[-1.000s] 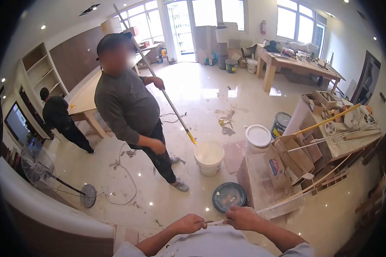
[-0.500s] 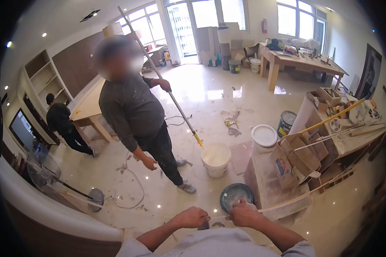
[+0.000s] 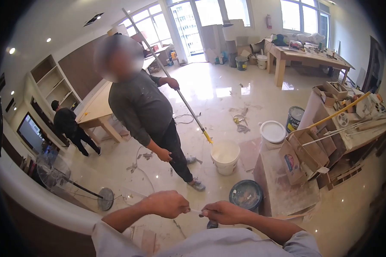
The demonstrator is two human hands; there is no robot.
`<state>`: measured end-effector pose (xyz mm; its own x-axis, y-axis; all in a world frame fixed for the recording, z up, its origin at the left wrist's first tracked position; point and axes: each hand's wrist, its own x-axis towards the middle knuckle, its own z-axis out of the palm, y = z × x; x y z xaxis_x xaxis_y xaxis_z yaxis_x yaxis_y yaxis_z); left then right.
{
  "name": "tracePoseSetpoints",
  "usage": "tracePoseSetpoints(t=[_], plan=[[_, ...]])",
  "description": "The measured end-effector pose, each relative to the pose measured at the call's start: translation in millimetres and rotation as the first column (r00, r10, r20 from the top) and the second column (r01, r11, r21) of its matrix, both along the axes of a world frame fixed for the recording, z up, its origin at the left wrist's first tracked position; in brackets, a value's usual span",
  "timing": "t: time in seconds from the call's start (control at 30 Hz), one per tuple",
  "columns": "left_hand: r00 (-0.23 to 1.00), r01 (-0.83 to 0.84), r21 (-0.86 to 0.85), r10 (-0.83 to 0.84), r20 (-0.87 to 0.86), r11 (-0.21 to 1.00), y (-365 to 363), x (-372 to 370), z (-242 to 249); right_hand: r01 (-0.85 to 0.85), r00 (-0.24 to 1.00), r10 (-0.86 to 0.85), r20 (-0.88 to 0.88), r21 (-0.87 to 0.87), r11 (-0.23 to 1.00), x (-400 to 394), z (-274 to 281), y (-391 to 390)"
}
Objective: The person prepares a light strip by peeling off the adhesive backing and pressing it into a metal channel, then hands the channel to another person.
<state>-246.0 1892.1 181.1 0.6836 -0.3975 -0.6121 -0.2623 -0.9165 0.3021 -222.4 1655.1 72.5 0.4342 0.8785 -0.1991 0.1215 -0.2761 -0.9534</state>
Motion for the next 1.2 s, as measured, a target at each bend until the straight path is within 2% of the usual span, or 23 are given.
tracePoseSetpoints(t=[0.07,0.13,0.2,0.27,0.3,0.37,0.4,0.47,0.5,0.53,0.57,0.6,0.63,0.67,0.7,0.73,0.8,0.93,1.0,1.07,1.13,1.2], plan=[[1.0,-0.01,0.018,0.01,-0.003,1.0,2,1,22,0.053,0.992,-0.056,0.109,0.028,0.998,-7,8,10],[0.998,0.06,0.114,-0.061,0.003,0.992,2,3,44,0.076,0.99,-0.079,0.117,0.024,0.997,-11,28,19],[0.998,0.054,0.142,-0.058,0.026,0.988,3,4,61,0.102,0.986,-0.103,0.13,0.019,0.995,-14,36,28],[0.995,0.075,0.227,-0.087,0.046,0.971,2,4,82,0.119,0.953,-0.155,0.261,0.146,0.982,-15,38,37],[0.99,0.076,0.253,-0.102,0.094,0.964,4,4,85,0.11,0.952,-0.146,0.268,0.145,0.983,-16,39,42],[0.986,0.075,0.286,-0.113,0.12,0.955,4,7,100,0.163,0.908,-0.246,0.339,0.256,0.953,-16,40,51],[0.982,0.082,0.317,-0.13,0.134,0.945,4,6,107,0.151,0.911,-0.232,0.341,0.248,0.957,-15,41,55],[0.894,0.139,0.428,-0.299,0.333,0.893,4,-4,116,0.244,0.906,-0.309,0.288,0.242,0.939,-11,45,61],[0.902,0.132,0.411,-0.282,0.327,0.902,9,-15,115,0.234,0.914,-0.293,0.282,0.223,0.946,-7,46,63],[0.652,0.125,0.163,-0.205,0.73,0.979,16,-28,114,0.262,0.911,-0.329,0.248,0.268,0.927,-3,48,65],[0.287,0.216,-0.069,0.004,0.958,0.974,19,-37,111,0.295,0.906,-0.369,0.207,0.315,0.902,0,50,67],[0.3,0.214,-0.071,0.004,0.954,0.974,20,-40,94,0.298,0.909,-0.368,0.194,0.312,0.902,3,52,68],[0.087,0.23,-0.468,0.461,0.883,0.853,21,-41,61,0.31,0.911,-0.382,0.153,0.354,0.882,7,55,69],[-0.104,0.332,-0.754,0.816,0.568,0.567,22,-39,29,0.324,0.911,-0.397,0.116,0.395,0.86,9,58,69],[-0.045,0.322,-0.892,0.946,0.321,0.318,13,-34,0,0.334,0.903,-0.413,0.119,0.409,0.849,11,61,71],[0.039,0.31,-0.941,0.987,0.158,0.138,2,-26,-15,0.337,0.902,-0.415,0.119,0.406,0.85,13,61,72],[0.298,0.219,-0.969,0.953,-0.047,-0.116,-11,-13,-39,0.371,0.888,-0.454,0.079,0.462,0.806,16,58,76],[0.387,0.219,-0.959,0.919,-0.081,-0.177,-36,9,-46,0.366,0.884,-0.461,0.077,0.499,0.785,24,50,80],[0.411,0.137,-0.953,0.891,-0.192,-0.269,-46,12,-37,0.386,0.875,-0.48,0.054,0.521,0.762,25,45,81],[0.414,0.11,-0.953,0.885,-0.214,-0.282,-53,18,-33,0.417,0.851,-0.522,0.052,0.537,0.733,24,51,78],[0.44,0.164,-0.947,0.88,-0.181,-0.277,-61,25,-30,0.457,0.818,-0.574,0.045,0.556,0.694,23,60,69],[0.47,0.158,-0.951,0.867,-0.165,-0.266,-70,31,-23,0.453,0.783,-0.598,0.169,0.503,0.736,28,73,53]])
